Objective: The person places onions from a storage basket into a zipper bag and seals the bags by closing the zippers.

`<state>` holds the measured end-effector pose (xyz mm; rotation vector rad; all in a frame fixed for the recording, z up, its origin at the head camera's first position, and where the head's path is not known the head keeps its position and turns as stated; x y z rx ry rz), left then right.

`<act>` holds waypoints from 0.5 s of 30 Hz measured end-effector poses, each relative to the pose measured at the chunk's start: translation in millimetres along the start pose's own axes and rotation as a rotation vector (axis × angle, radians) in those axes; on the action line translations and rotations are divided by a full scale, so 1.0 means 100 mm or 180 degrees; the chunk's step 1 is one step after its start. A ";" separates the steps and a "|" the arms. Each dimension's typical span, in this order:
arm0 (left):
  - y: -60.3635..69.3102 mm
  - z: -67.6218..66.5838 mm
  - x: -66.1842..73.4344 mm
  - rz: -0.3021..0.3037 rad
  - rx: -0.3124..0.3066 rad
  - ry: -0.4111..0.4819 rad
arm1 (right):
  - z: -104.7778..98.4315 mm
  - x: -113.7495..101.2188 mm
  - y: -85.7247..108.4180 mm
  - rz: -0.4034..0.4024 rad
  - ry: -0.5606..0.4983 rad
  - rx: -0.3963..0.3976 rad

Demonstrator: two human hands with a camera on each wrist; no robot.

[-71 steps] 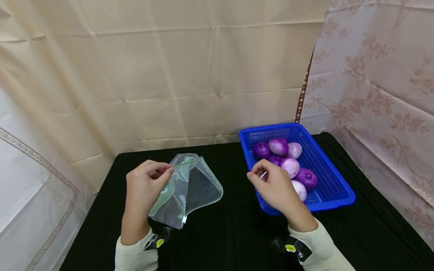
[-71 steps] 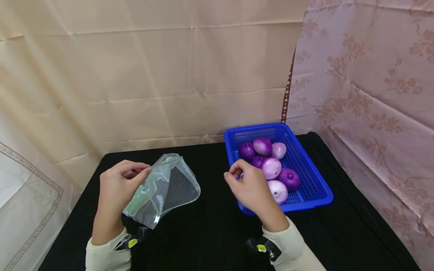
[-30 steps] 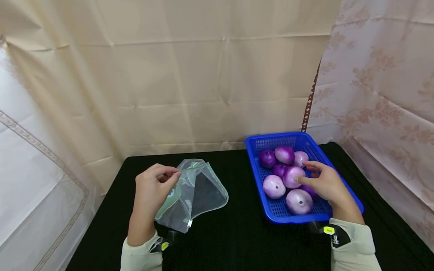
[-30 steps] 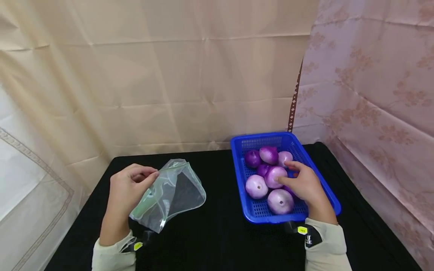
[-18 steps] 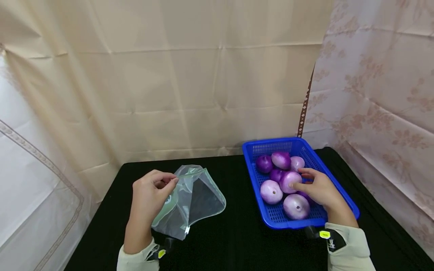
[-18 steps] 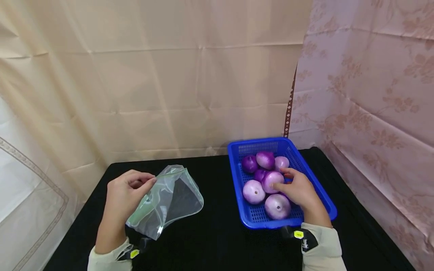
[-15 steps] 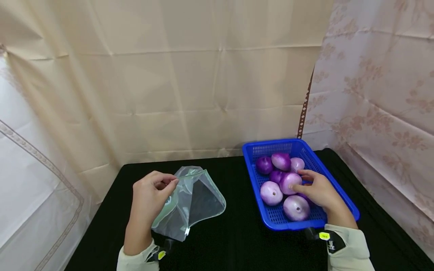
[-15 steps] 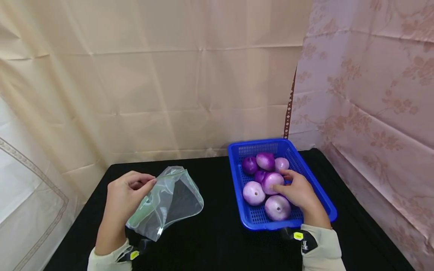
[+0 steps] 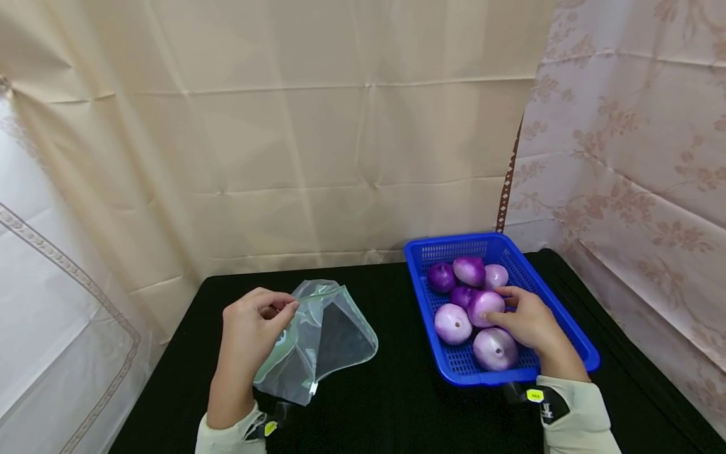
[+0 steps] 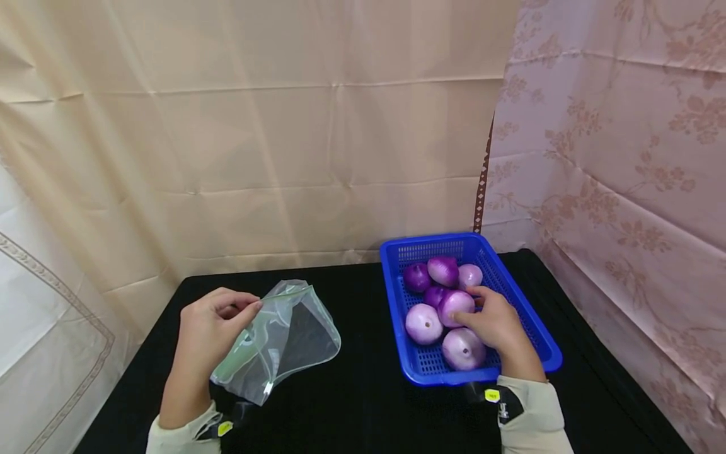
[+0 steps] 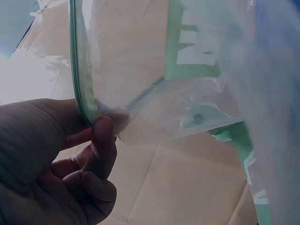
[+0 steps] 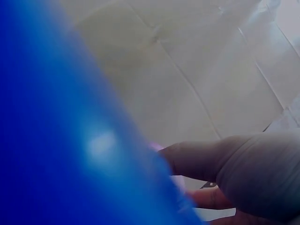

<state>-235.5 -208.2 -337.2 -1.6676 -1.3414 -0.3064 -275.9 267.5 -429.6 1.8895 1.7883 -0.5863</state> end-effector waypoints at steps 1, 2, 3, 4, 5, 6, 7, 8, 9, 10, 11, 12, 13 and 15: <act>0.00 0.00 0.00 -0.0006 0.0001 0.0003 | 0.00 0.00 0.00 0.0003 0.0006 0.0003; 0.00 0.00 0.00 -0.0013 0.0001 0.0002 | -0.01 0.00 0.00 0.0004 0.0016 0.0012; 0.00 0.00 -0.01 -0.0018 0.0001 0.0005 | -0.01 -0.01 0.00 0.0004 0.0022 0.0016; 0.00 0.00 -0.01 -0.0020 0.0001 0.0005 | -0.02 -0.01 0.01 -0.0005 0.0017 0.0023; 0.01 0.00 -0.01 -0.0022 0.0002 0.0009 | -0.03 -0.02 0.01 -0.0011 0.0013 0.0031; 0.01 -0.01 -0.01 -0.0021 0.0004 0.0013 | -0.04 -0.02 0.02 -0.0020 0.0017 0.0040; 0.01 -0.01 -0.01 -0.0015 0.0002 0.0018 | -0.05 -0.03 0.02 -0.0033 0.0020 0.0055; 0.01 -0.01 -0.01 -0.0013 0.0000 0.0018 | -0.06 -0.04 0.03 -0.0048 0.0026 0.0070; 0.01 -0.01 -0.01 -0.0007 0.0001 0.0017 | -0.07 -0.05 0.04 -0.0061 0.0021 0.0081; 0.01 -0.01 -0.01 0.0004 0.0001 0.0021 | -0.09 -0.06 0.05 -0.0080 0.0017 0.0099; 0.01 -0.01 -0.01 0.0006 0.0001 0.0024 | -0.10 -0.07 0.05 -0.0095 0.0025 0.0115; 0.01 -0.01 -0.01 0.0012 0.0001 0.0025 | -0.11 -0.08 0.06 -0.0113 0.0028 0.0133; 0.01 -0.01 0.00 0.0019 0.0001 0.0024 | -0.12 -0.09 0.06 -0.0126 0.0046 0.0162; 0.01 -0.01 0.00 0.0026 0.0001 0.0022 | -0.15 -0.11 0.07 -0.0156 0.0050 0.0210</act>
Point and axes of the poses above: each hand's wrist, its own y-axis away from the middle knuckle, its own z-axis out of the palm, x = y × z, the point moved 6 cm from there along -y, towards the middle knuckle, and after that the axes turned 9 degrees about y, right-handed, at the moved point
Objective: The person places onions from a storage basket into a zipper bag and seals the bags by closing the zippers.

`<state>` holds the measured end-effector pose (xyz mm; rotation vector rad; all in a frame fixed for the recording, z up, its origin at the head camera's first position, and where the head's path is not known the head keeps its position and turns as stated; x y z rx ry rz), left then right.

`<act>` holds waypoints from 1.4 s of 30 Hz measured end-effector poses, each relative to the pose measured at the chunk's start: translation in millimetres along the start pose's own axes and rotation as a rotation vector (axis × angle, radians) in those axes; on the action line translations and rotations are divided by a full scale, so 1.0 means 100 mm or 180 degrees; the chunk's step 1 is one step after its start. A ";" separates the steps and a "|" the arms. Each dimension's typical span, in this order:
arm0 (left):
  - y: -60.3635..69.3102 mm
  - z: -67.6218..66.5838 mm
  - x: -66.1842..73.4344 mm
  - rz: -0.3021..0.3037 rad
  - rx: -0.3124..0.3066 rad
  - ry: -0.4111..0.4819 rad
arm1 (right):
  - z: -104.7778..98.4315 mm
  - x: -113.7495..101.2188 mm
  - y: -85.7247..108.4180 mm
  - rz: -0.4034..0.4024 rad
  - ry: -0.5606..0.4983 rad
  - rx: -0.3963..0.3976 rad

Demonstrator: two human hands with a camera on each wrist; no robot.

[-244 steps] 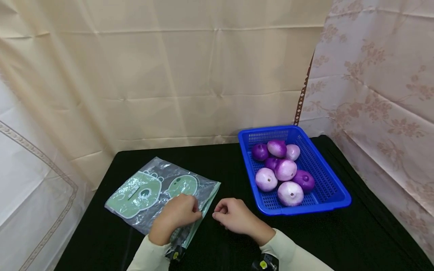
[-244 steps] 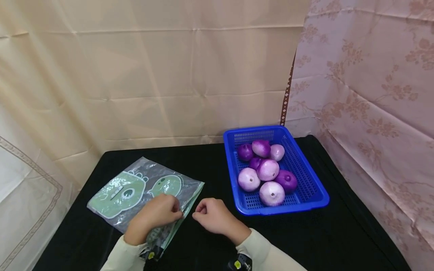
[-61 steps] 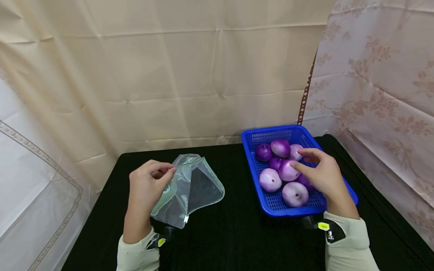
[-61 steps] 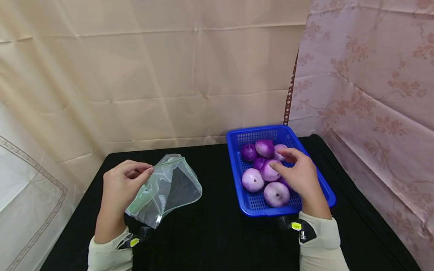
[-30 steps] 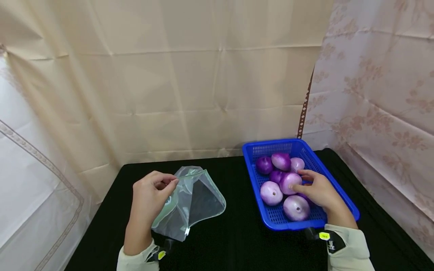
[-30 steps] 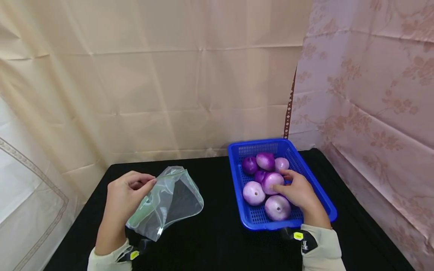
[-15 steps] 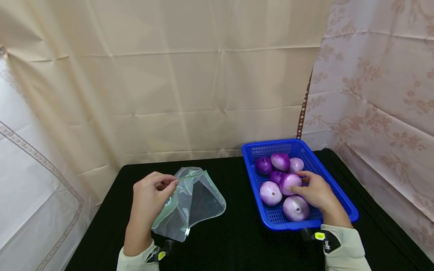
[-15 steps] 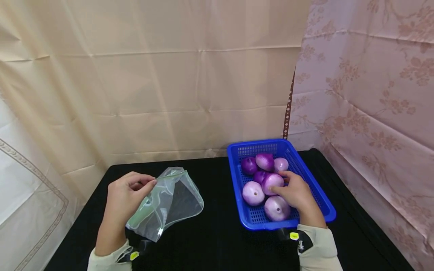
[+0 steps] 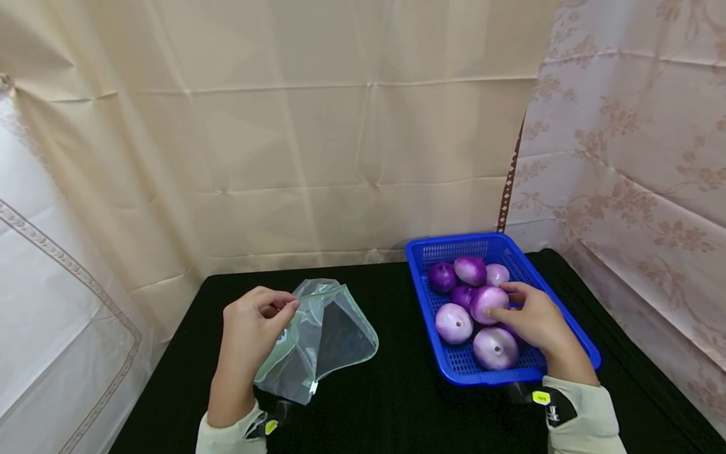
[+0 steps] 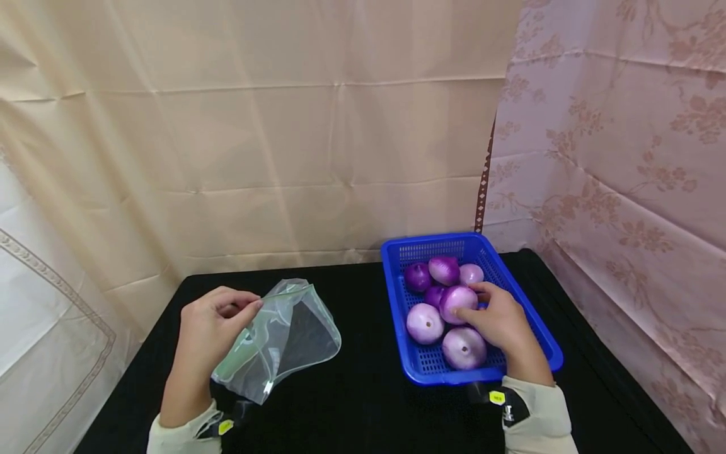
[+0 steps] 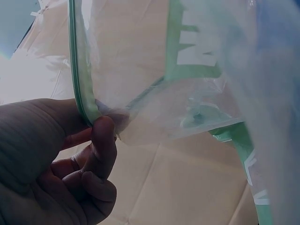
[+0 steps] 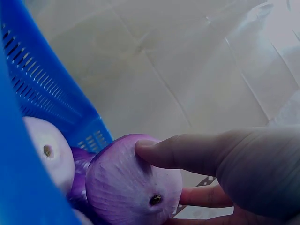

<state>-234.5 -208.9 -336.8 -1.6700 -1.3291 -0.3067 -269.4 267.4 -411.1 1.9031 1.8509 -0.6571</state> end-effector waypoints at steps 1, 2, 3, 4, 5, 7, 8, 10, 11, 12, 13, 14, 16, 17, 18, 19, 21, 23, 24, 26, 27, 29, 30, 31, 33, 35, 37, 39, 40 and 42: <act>0.00 0.00 0.00 0.0004 -0.0001 0.0000 | -0.01 -0.01 0.01 -0.0018 -0.0006 0.0021; 0.00 0.00 0.00 0.0002 0.0000 -0.0002 | -0.02 -0.02 0.01 -0.0032 -0.0002 0.0042; 0.00 0.00 0.00 0.0007 0.0005 -0.0002 | -0.03 -0.04 0.02 -0.0047 -0.0016 0.0060; 0.00 0.00 0.00 0.0012 0.0009 0.0000 | -0.04 -0.06 0.03 -0.0058 -0.0021 0.0076; 0.00 0.00 0.00 0.0012 0.0012 0.0000 | -0.06 -0.08 0.04 -0.0070 -0.0043 0.0084; 0.01 0.00 0.01 0.0019 0.0019 0.0004 | -0.08 -0.11 0.07 -0.0084 -0.0068 0.0103; 0.00 0.00 0.01 0.0023 0.0021 0.0007 | -0.09 -0.13 0.08 -0.0084 -0.0064 0.0118; 0.00 0.00 0.01 0.0029 0.0023 0.0006 | -0.12 -0.18 0.10 -0.0090 -0.0077 0.0139; 0.00 0.00 0.01 0.0028 0.0025 0.0004 | -0.13 -0.20 0.11 -0.0102 -0.0081 0.0148; 0.00 -0.01 0.02 0.0031 0.0028 0.0006 | -0.14 -0.22 0.12 -0.0115 -0.0103 0.0154; 0.00 -0.01 0.02 0.0037 0.0034 0.0008 | -0.14 -0.25 0.12 -0.0129 -0.0119 0.0163; 0.00 -0.01 0.02 0.0040 0.0038 0.0015 | -0.14 -0.29 0.13 -0.0153 -0.0131 0.0175; 0.00 -0.02 0.03 0.0049 0.0047 0.0033 | -0.14 -0.35 0.13 -0.0210 -0.0163 0.0185; 0.00 -0.02 0.03 0.0055 0.0050 0.0036 | -0.14 -0.39 0.13 -0.0253 -0.0191 0.0200; -0.01 -0.03 0.03 0.0058 0.0050 0.0044 | -0.13 -0.43 0.12 -0.0292 -0.0222 0.0211; -0.01 -0.03 0.03 0.0060 0.0052 0.0049 | -0.12 -0.47 0.12 -0.0334 -0.0227 0.0224; -0.01 -0.03 0.03 0.0055 0.0054 0.0049 | -0.11 -0.55 0.11 -0.0404 -0.0243 0.0238; -0.01 -0.03 0.03 0.0046 0.0052 0.0049 | -0.10 -0.62 0.11 -0.0449 -0.0254 0.0242; 0.00 -0.03 0.03 0.0039 0.0051 0.0050 | -0.09 -0.65 0.10 -0.0453 -0.0263 0.0234; 0.00 -0.03 0.02 0.0036 0.0047 0.0045 | -0.09 -0.73 0.10 -0.0467 -0.0297 0.0218; 0.00 -0.03 0.02 0.0037 0.0046 0.0045 | -0.08 -0.76 0.10 -0.0469 -0.0330 0.0202; 0.01 -0.03 0.01 0.0050 0.0052 0.0041 | -0.07 -0.85 0.09 -0.0506 -0.0418 0.0186; 0.01 -0.03 0.02 0.0055 0.0059 0.0039 | -0.06 -0.88 0.09 -0.0522 -0.0476 0.0169; 0.01 -0.03 0.02 0.0063 0.0067 0.0044 | -0.04 -0.92 0.09 -0.0533 -0.0525 0.0146; 0.02 -0.04 0.03 0.0074 0.0087 0.0060 | -0.01 -0.97 0.09 -0.0542 -0.0614 0.0107; 0.02 -0.03 0.05 0.0091 0.0103 0.0084 | 0.02 -1.02 0.09 -0.0560 -0.0687 0.0094; 0.02 -0.03 0.07 0.0116 0.0126 0.0119 | 0.04 -1.04 0.09 -0.0554 -0.0738 0.0099; 0.02 -0.02 0.10 0.0151 0.0150 0.0158 | 0.04 -1.06 0.10 -0.0571 -0.0766 0.0138; 0.02 -0.02 0.11 0.0169 0.0169 0.0172 | 0.04 -1.06 0.10 -0.0583 -0.0774 0.0164; 0.02 -0.02 0.13 0.0213 0.0219 0.0219 | 0.03 -1.07 0.11 -0.0605 -0.0788 0.0193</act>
Point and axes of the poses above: each hand's wrist, its own y-axis away from the middle knuckle, its own z-axis out of the palm, x = y × z, the point moved 6 cm from there along -y, towards the middle knuckle, and after that the axes turned 9 degrees about y, right-handed, at the moved point
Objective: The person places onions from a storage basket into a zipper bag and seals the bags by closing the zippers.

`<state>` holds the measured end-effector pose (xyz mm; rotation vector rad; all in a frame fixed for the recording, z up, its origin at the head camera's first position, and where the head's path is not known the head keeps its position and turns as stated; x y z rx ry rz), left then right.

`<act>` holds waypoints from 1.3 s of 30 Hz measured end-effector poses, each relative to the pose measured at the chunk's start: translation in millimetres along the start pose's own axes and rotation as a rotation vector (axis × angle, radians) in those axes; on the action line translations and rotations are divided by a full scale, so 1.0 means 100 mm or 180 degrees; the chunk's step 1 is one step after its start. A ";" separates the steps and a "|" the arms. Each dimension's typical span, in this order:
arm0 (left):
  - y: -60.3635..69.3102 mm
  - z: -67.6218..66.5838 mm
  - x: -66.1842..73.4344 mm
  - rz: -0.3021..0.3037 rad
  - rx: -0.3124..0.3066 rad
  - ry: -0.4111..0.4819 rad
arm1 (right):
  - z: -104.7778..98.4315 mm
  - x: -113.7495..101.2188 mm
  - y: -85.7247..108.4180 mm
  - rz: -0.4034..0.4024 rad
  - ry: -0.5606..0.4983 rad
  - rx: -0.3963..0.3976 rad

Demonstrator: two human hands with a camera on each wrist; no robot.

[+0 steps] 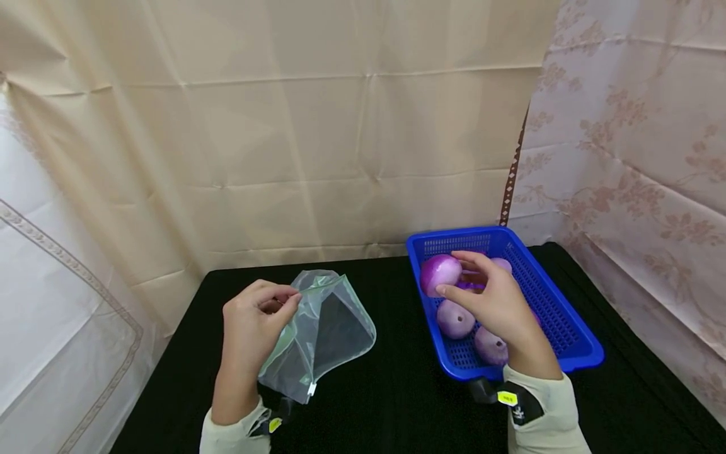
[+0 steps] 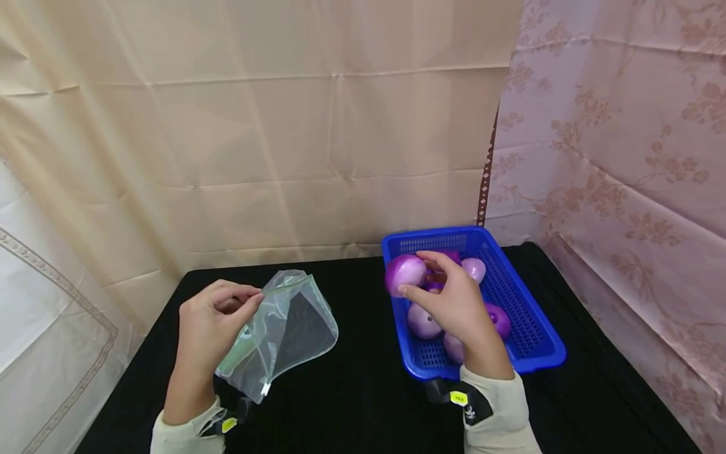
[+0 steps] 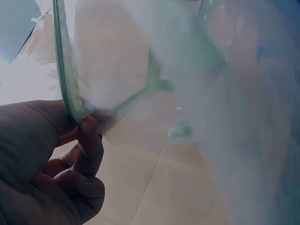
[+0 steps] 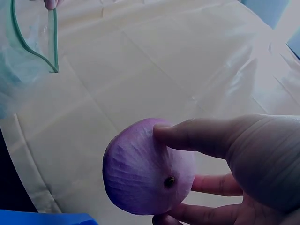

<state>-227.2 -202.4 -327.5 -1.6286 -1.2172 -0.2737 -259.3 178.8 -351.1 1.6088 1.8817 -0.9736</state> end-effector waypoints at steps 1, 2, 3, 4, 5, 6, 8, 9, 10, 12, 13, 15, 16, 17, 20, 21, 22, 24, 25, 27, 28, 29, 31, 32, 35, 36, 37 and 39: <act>0.00 0.00 0.01 0.0023 0.0028 0.0030 | 0.00 -0.01 0.01 -0.0019 -0.0015 0.0009; 0.00 -0.01 0.02 0.0045 0.0057 0.0058 | 0.00 -0.01 0.01 -0.0039 -0.0037 0.0010; 0.01 -0.01 0.03 0.0066 0.0088 0.0089 | 0.00 -0.02 0.02 -0.0058 -0.0060 0.0003; 0.01 -0.02 0.04 0.0084 0.0120 0.0129 | 0.01 -0.03 0.02 -0.0077 -0.0091 -0.0004; 0.01 -0.02 0.05 0.0104 0.0146 0.0170 | 0.01 -0.04 0.03 -0.0098 -0.0134 -0.0014; 0.01 -0.03 0.06 0.0119 0.0170 0.0214 | 0.02 -0.06 0.03 -0.0121 -0.0169 -0.0022; 0.02 -0.03 0.07 0.0133 0.0204 0.0284 | 0.05 -0.08 0.05 -0.0137 -0.0270 -0.0046; 0.02 -0.03 0.08 0.0136 0.0217 0.0328 | 0.06 -0.09 0.05 -0.0138 -0.0329 -0.0062; 0.02 -0.04 0.08 0.0137 0.0229 0.0368 | 0.08 -0.10 0.05 -0.0145 -0.0377 -0.0074; 0.02 -0.04 0.09 0.0126 0.0250 0.0433 | 0.11 -0.12 0.06 -0.0159 -0.0445 -0.0099; 0.03 -0.04 0.09 0.0123 0.0258 0.0460 | 0.13 -0.12 0.06 -0.0161 -0.0485 -0.0111; 0.03 -0.04 0.09 0.0091 0.0271 0.0513 | 0.15 -0.14 0.06 -0.0195 -0.0539 -0.0123; 0.03 -0.03 0.09 0.0076 0.0274 0.0537 | 0.16 -0.15 0.06 -0.0232 -0.0564 -0.0120; 0.03 -0.03 0.08 0.0059 0.0276 0.0553 | 0.17 -0.17 0.06 -0.0268 -0.0608 -0.0119; 0.03 -0.02 0.07 -0.0002 0.0279 0.0575 | 0.20 -0.25 0.07 -0.0385 -0.0731 -0.0117; 0.03 -0.01 0.07 -0.0011 0.0280 0.0574 | 0.22 -0.29 0.08 -0.0425 -0.0768 -0.0121; 0.03 -0.01 0.07 -0.0026 0.0278 0.0572 | 0.23 -0.32 0.09 -0.0473 -0.0785 -0.0125; 0.03 0.00 0.07 -0.0041 0.0282 0.0546 | 0.26 -0.37 0.10 -0.0552 -0.0771 -0.0121; 0.02 0.00 0.07 -0.0046 0.0283 0.0542 | 0.28 -0.39 0.11 -0.0584 -0.0751 -0.0121; 0.02 0.01 0.07 -0.0047 0.0285 0.0532 | 0.31 -0.43 0.12 -0.0647 -0.0687 -0.0113; 0.02 0.01 0.07 -0.0054 0.0286 0.0532 | 0.32 -0.44 0.13 -0.0667 -0.0642 -0.0113; 0.02 0.01 0.07 -0.0057 0.0285 0.0533 | 0.34 -0.45 0.14 -0.0678 -0.0607 -0.0119; 0.02 0.02 0.06 -0.0073 0.0282 0.0539 | 0.37 -0.48 0.15 -0.0692 -0.0557 -0.0138; 0.02 0.03 0.06 -0.0078 0.0280 0.0543 | 0.39 -0.49 0.16 -0.0701 -0.0557 -0.0147; 0.02 0.04 0.05 -0.0090 0.0279 0.0552 | 0.47 -0.52 0.17 -0.0734 -0.0608 -0.0196; 0.02 0.04 0.05 -0.0085 0.0281 0.0553 | 0.50 -0.54 0.17 -0.0760 -0.0652 -0.0219; 0.02 0.04 0.05 -0.0078 0.0279 0.0556 | 0.54 -0.56 0.17 -0.0787 -0.0705 -0.0239; 0.02 0.05 0.05 -0.0064 0.0289 0.0551 | 0.61 -0.60 0.17 -0.0844 -0.0784 -0.0254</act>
Point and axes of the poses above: each hand's wrist, its own y-axis away from the middle knuckle, its own z-axis out of the palm, x = y × z, the point moved 6 cm from there along -y, towards the middle knuckle, and after that the axes turned 9 degrees about y, right-handed, at the moved point
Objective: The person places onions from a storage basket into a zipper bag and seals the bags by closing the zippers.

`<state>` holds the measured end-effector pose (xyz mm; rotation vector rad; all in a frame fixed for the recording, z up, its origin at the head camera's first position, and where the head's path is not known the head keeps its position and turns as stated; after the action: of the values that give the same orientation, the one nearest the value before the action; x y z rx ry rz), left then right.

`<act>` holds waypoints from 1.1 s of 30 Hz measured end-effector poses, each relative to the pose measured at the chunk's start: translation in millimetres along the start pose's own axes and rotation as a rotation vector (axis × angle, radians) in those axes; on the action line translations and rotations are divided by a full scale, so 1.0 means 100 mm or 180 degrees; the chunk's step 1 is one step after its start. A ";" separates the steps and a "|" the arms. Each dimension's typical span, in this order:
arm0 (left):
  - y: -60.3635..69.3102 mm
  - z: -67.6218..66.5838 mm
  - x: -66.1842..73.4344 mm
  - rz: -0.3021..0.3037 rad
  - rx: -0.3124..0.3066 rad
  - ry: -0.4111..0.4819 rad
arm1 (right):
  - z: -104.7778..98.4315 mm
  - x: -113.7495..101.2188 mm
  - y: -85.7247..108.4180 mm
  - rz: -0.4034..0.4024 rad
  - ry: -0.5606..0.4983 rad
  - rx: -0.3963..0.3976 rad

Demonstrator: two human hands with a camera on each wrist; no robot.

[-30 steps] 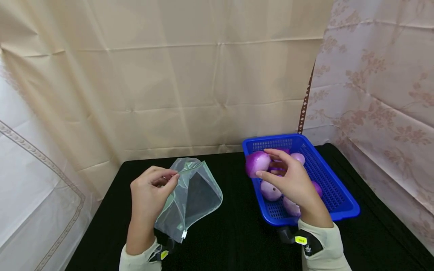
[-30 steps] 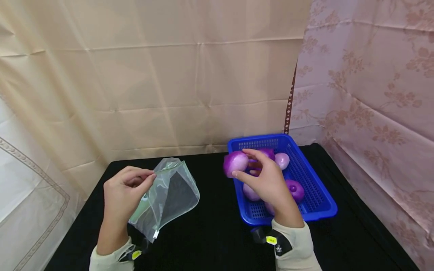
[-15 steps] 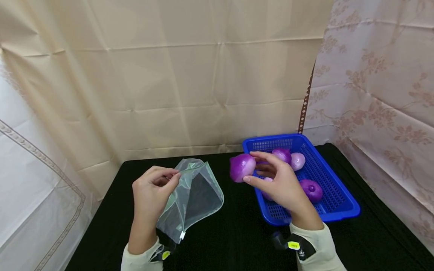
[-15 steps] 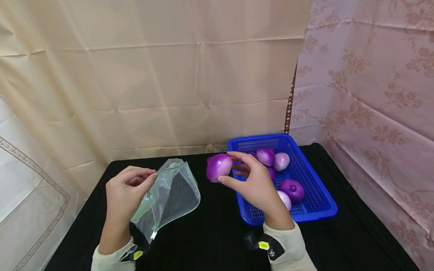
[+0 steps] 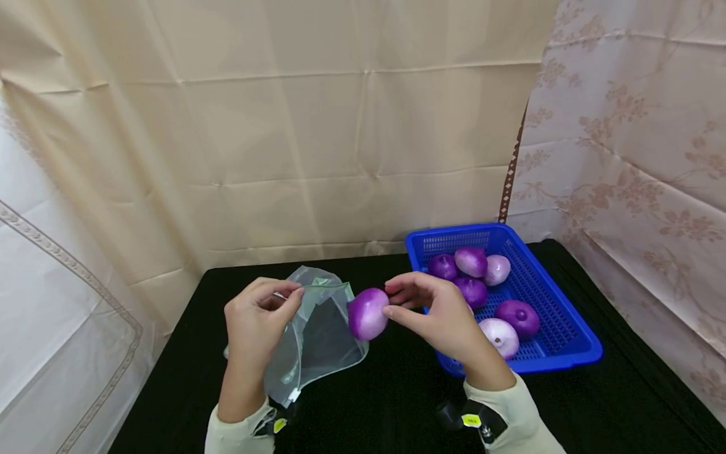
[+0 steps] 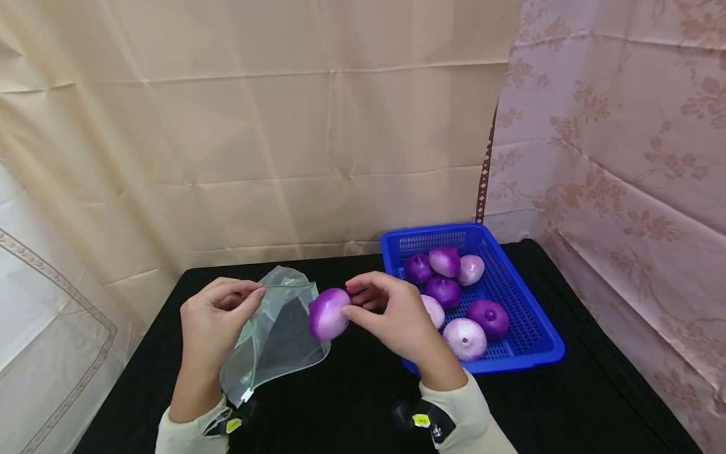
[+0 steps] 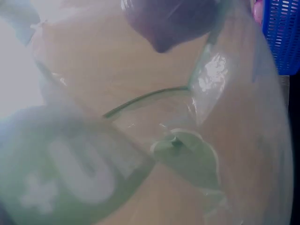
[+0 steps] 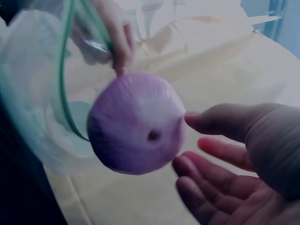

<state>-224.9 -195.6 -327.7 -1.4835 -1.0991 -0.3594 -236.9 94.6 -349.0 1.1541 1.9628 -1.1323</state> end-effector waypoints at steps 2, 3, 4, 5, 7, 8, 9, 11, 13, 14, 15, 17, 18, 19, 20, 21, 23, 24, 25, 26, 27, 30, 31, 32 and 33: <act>0.00 0.01 0.00 0.0016 0.0004 -0.0015 | 0.09 -0.01 -0.01 -0.0049 -0.0100 -0.0028; -0.01 0.01 0.00 0.0020 0.0004 -0.0013 | 0.14 -0.02 -0.01 -0.0072 -0.0127 -0.0045; -0.01 0.02 0.00 0.0019 0.0005 -0.0018 | 0.20 -0.03 -0.01 -0.0093 -0.0145 -0.0067; -0.01 0.02 0.00 0.0016 0.0010 -0.0014 | 0.25 -0.04 -0.01 -0.0136 -0.0148 -0.0095; -0.02 0.03 -0.01 0.0026 0.0021 -0.0005 | 0.36 -0.06 -0.01 -0.0229 -0.0103 -0.0161; -0.03 0.04 -0.01 0.0033 0.0028 0.0003 | 0.40 -0.07 -0.01 -0.0291 -0.0049 -0.0171; -0.03 0.04 0.00 0.0046 0.0041 0.0015 | 0.43 -0.09 -0.01 -0.0358 0.0008 -0.0152; -0.02 0.04 0.01 0.0080 0.0073 0.0024 | 0.44 -0.11 0.00 -0.0476 0.0109 -0.0037; -0.02 0.03 0.01 0.0116 0.0101 0.0026 | 0.40 -0.11 0.00 -0.0512 0.0166 0.0126; -0.02 0.02 0.02 0.0127 0.0110 0.0021 | 0.36 -0.11 0.00 -0.0509 0.0160 0.0201; -0.02 0.01 0.02 0.0141 0.0119 0.0013 | 0.33 -0.11 0.01 -0.0499 0.0149 0.0263; -0.03 0.00 0.02 0.0171 0.0125 0.0000 | 0.25 -0.10 0.01 -0.0453 0.0145 0.0351; -0.03 -0.01 0.02 0.0190 0.0125 0.0001 | 0.22 -0.10 0.01 -0.0427 0.0156 0.0379; -0.03 -0.02 0.03 0.0208 0.0132 0.0005 | 0.19 -0.10 0.01 -0.0398 0.0173 0.0396; -0.03 -0.03 0.03 0.0231 0.0143 0.0000 | 0.16 -0.10 0.01 -0.0367 0.0192 0.0404; -0.03 -0.04 0.04 0.0250 0.0154 0.0008 | 0.14 -0.10 0.01 -0.0343 0.0209 0.0405; -0.04 -0.07 0.08 0.0326 0.0183 -0.0019 | 0.11 -0.11 0.01 -0.0305 0.0241 0.0405; -0.05 -0.08 0.11 0.0376 0.0195 -0.0057 | 0.09 -0.11 0.00 -0.0289 0.0258 0.0400; -0.07 -0.09 0.15 0.0432 0.0198 -0.0120 | 0.08 -0.11 0.00 -0.0275 0.0275 0.0399; -0.10 -0.10 0.21 0.0498 0.0188 -0.0192 | 0.07 -0.10 0.00 -0.0269 0.0286 0.0401; -0.12 -0.10 0.27 0.0583 0.0174 -0.0273 | 0.06 -0.10 0.00 -0.0263 0.0300 0.0401; -0.23 -0.10 0.46 0.0808 0.0074 -0.0526 | 0.01 -0.08 0.01 -0.0227 0.0339 0.0420; -0.27 -0.10 0.51 0.0864 0.0031 -0.0597 | 0.00 -0.08 0.01 -0.0218 0.0346 0.0425; -0.30 -0.09 0.55 0.0905 -0.0012 -0.0654 | -0.02 -0.08 0.01 -0.0208 0.0353 0.0423; -0.33 -0.08 0.59 0.0935 -0.0055 -0.0717 | -0.03 -0.07 0.01 -0.0196 0.0360 0.0418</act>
<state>-217.9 -182.8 -261.7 -1.7029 -1.0340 0.0041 -232.7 94.9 -341.8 1.2581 2.0473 -1.2692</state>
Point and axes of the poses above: each hand's wrist, its own y-axis away from the middle knuckle, its own z-axis out of the palm, x = y × z, the point moved 6 cm from there along -y, towards the middle knuckle, and after that the axes turned 9 degrees about y, right-handed, at the moved point
